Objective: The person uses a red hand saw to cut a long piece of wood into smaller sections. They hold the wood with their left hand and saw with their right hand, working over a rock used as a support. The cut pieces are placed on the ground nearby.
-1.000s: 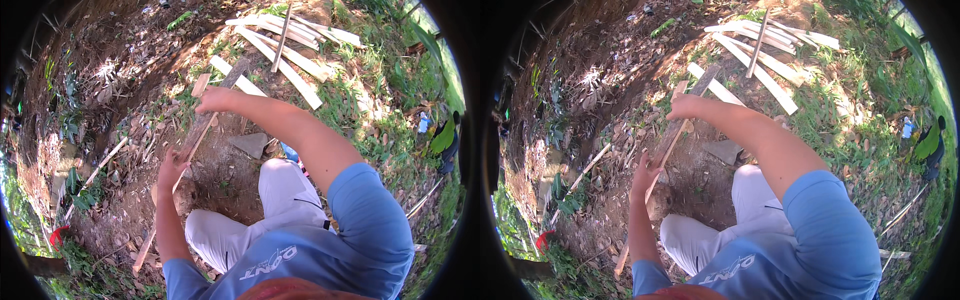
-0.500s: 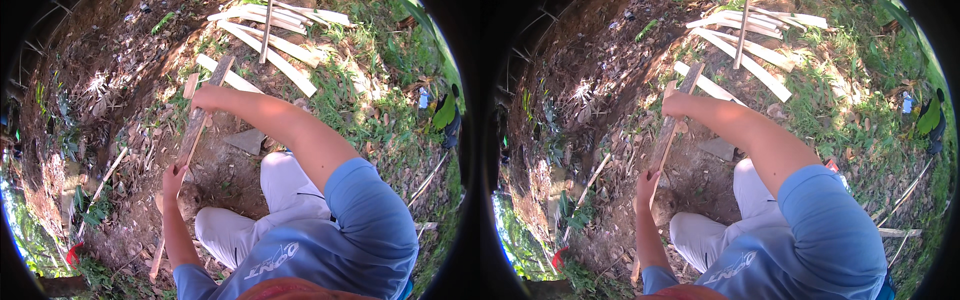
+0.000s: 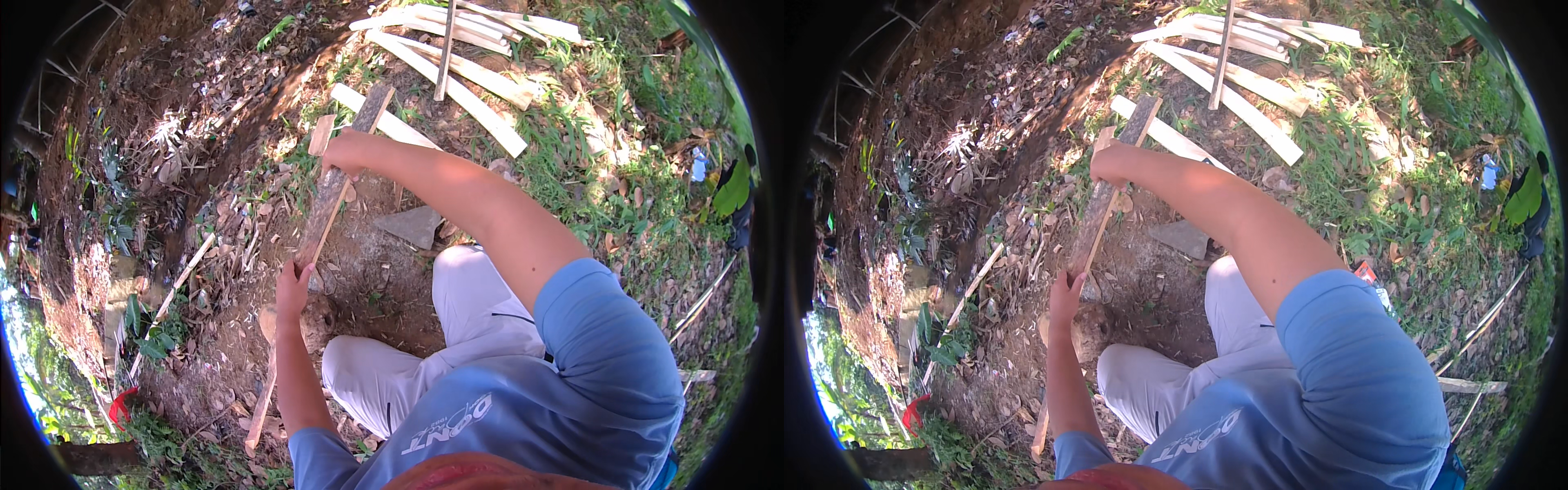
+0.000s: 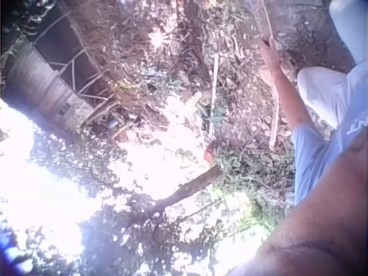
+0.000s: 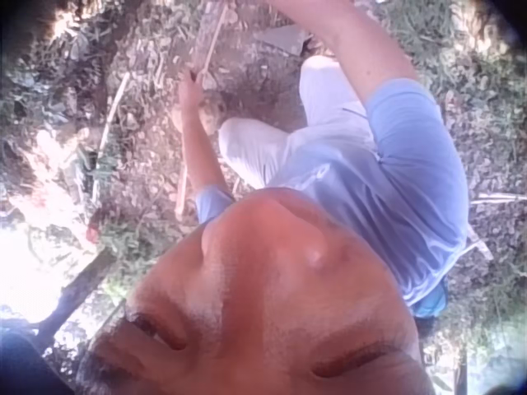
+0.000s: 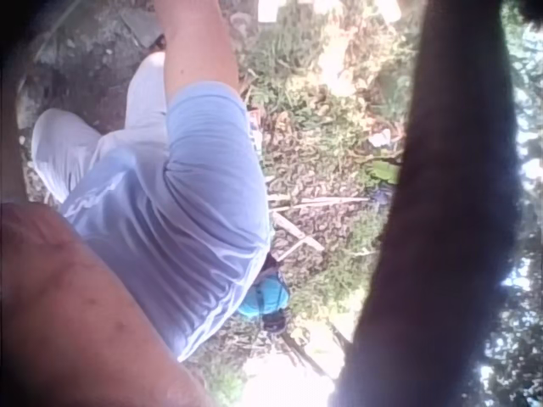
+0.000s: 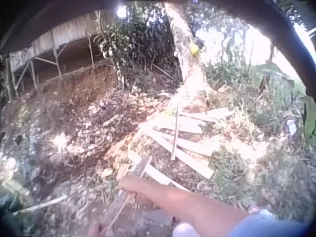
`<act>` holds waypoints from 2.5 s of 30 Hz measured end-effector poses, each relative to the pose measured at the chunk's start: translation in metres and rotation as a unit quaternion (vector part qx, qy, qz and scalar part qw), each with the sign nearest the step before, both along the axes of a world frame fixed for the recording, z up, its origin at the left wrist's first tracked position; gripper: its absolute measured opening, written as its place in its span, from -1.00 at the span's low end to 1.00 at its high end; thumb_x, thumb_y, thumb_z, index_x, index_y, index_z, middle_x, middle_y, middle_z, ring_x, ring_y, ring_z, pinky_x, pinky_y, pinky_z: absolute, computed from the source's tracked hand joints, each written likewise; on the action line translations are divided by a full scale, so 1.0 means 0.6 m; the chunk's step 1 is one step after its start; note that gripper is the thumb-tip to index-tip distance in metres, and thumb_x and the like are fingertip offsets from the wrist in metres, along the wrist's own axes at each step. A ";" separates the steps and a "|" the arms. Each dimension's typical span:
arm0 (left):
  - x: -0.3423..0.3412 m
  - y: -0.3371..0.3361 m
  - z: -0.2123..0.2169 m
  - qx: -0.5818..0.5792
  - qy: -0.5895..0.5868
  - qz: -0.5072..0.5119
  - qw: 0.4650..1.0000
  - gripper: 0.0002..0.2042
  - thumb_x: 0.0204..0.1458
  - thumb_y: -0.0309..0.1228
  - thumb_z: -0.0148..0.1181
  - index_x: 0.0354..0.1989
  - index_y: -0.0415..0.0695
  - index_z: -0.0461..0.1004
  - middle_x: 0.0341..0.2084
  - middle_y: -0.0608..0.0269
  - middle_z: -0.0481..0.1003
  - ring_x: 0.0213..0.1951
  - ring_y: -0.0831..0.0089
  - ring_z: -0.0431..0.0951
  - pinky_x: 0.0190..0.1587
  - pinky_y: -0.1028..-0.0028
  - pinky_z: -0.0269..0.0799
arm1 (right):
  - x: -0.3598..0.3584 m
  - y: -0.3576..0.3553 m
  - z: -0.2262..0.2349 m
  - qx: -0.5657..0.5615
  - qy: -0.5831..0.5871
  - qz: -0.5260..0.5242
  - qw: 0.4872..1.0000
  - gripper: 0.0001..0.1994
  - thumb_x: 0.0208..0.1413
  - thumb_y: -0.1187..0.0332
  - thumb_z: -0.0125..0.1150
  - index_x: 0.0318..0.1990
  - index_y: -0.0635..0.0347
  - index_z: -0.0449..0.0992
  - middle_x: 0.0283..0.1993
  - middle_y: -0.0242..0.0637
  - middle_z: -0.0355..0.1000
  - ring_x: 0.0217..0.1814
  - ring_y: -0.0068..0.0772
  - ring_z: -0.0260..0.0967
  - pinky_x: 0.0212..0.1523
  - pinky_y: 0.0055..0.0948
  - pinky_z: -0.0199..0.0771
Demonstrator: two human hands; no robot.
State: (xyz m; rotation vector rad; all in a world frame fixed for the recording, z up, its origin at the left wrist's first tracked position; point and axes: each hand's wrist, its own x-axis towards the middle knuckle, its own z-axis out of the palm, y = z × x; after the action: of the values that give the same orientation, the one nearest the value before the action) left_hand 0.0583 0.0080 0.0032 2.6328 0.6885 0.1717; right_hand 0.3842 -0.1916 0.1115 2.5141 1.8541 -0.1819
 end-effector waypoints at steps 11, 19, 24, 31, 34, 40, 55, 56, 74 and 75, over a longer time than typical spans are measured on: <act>-0.003 -0.021 0.005 0.036 -0.014 -0.022 0.999 -0.31 0.37 -0.03 0.28 0.40 -0.42 0.35 0.05 -0.42 0.61 0.10 -0.37 0.61 0.15 -0.09 0.52 | -0.002 -0.004 -0.010 0.028 -0.030 -0.012 0.999 -0.45 -0.12 0.34 0.69 0.13 -0.23 0.74 -0.12 -0.36 0.70 0.06 -0.19 0.64 0.26 0.00 0.34; 0.003 -0.011 -0.014 0.033 -0.030 -0.038 0.998 -0.36 0.36 -0.11 0.32 0.39 -0.40 0.37 0.16 -0.43 0.56 0.18 -0.28 0.60 0.21 0.00 0.52 | 0.015 -0.004 -0.026 0.016 -0.037 -0.026 0.999 -0.41 -0.11 0.31 0.71 0.18 -0.24 0.73 -0.06 -0.40 0.71 0.12 -0.23 0.62 0.29 -0.04 0.33; -0.028 0.018 -0.011 -0.077 -0.081 -0.036 0.993 -0.37 0.26 -0.18 0.45 0.35 -0.38 0.44 0.17 -0.34 0.59 0.24 -0.10 0.63 0.28 0.13 0.52 | -0.001 -0.008 -0.038 0.045 -0.006 -0.017 0.999 -0.45 -0.09 0.30 0.70 0.15 -0.23 0.73 -0.04 -0.43 0.71 0.14 -0.24 0.62 0.28 -0.04 0.34; -0.042 0.019 -0.025 -0.058 0.009 -0.048 0.997 -0.14 -0.04 0.00 0.67 0.34 -0.31 0.49 0.11 -0.25 0.65 0.20 -0.05 0.66 0.26 0.13 0.54 | 0.015 -0.058 -0.130 0.061 0.039 -0.045 0.996 -0.45 -0.13 0.29 0.72 0.12 -0.20 0.74 -0.05 -0.39 0.70 0.18 -0.22 0.62 0.28 0.02 0.32; -0.019 -0.017 -0.022 -0.021 0.025 -0.053 0.998 -0.11 -0.11 0.14 0.65 0.28 -0.28 0.54 -0.03 -0.20 0.70 0.05 -0.07 0.72 0.15 0.09 0.61 | 0.015 -0.090 -0.160 0.069 0.055 -0.047 0.995 -0.42 -0.13 0.29 0.71 0.15 -0.20 0.72 -0.02 -0.38 0.70 0.23 -0.21 0.60 0.31 0.02 0.31; -0.004 -0.025 -0.071 0.131 0.064 0.023 0.989 -0.29 -0.08 0.29 0.49 -0.07 -0.18 0.63 -0.30 -0.08 0.73 -0.18 -0.11 0.76 -0.06 0.01 0.68 | 0.003 -0.108 -0.158 0.103 0.048 -0.044 0.993 -0.37 -0.07 0.30 0.69 0.25 -0.17 0.68 0.12 -0.29 0.67 0.32 -0.15 0.55 0.43 0.05 0.29; -0.016 -0.035 -0.059 0.125 0.063 0.051 0.989 -0.44 -0.01 0.10 0.45 -0.08 -0.17 0.61 -0.31 -0.04 0.72 -0.20 -0.06 0.76 -0.06 0.03 0.69 | -0.239 -0.559 -0.510 0.304 0.009 -0.386 0.871 -0.38 0.17 0.39 0.46 0.41 0.20 0.47 0.36 0.05 0.45 0.36 0.11 0.42 0.36 0.02 0.42; -0.013 -0.031 -0.063 0.125 0.065 0.061 0.988 -0.45 0.00 0.08 0.44 -0.07 -0.18 0.61 -0.33 -0.05 0.72 -0.19 -0.06 0.76 -0.05 0.03 0.68 | -0.250 -0.601 -0.560 0.291 0.079 -0.438 0.847 -0.40 0.17 0.39 0.45 0.39 0.24 0.48 0.31 0.05 0.50 0.29 0.08 0.49 0.30 -0.02 0.48; 0.145 -0.127 0.045 0.123 0.008 0.024 0.992 -0.41 0.03 0.09 0.51 -0.03 -0.21 0.59 -0.24 -0.10 0.73 -0.14 -0.07 0.77 -0.03 0.04 0.70 | -0.240 -0.659 -0.755 0.155 0.232 -0.622 0.731 -0.68 0.10 0.15 0.44 -0.40 0.29 0.75 -0.33 0.15 0.68 -0.21 0.19 0.70 -0.09 0.09 0.62; 0.146 -0.130 0.046 0.119 0.015 0.040 0.992 -0.41 0.04 0.09 0.51 -0.02 -0.21 0.59 -0.24 -0.10 0.73 -0.13 -0.07 0.77 -0.02 0.04 0.70 | -0.244 -0.641 -0.736 0.165 0.255 -0.616 0.727 -0.70 0.11 0.18 0.36 -0.40 0.28 0.75 -0.35 0.18 0.67 -0.20 0.22 0.70 -0.10 0.12 0.62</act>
State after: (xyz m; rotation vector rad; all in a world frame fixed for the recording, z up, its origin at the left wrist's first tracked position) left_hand 0.1462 -0.0698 0.0307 2.8402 0.8298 0.2522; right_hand 0.2376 -0.5763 -0.3299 3.7260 -0.2093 -0.6109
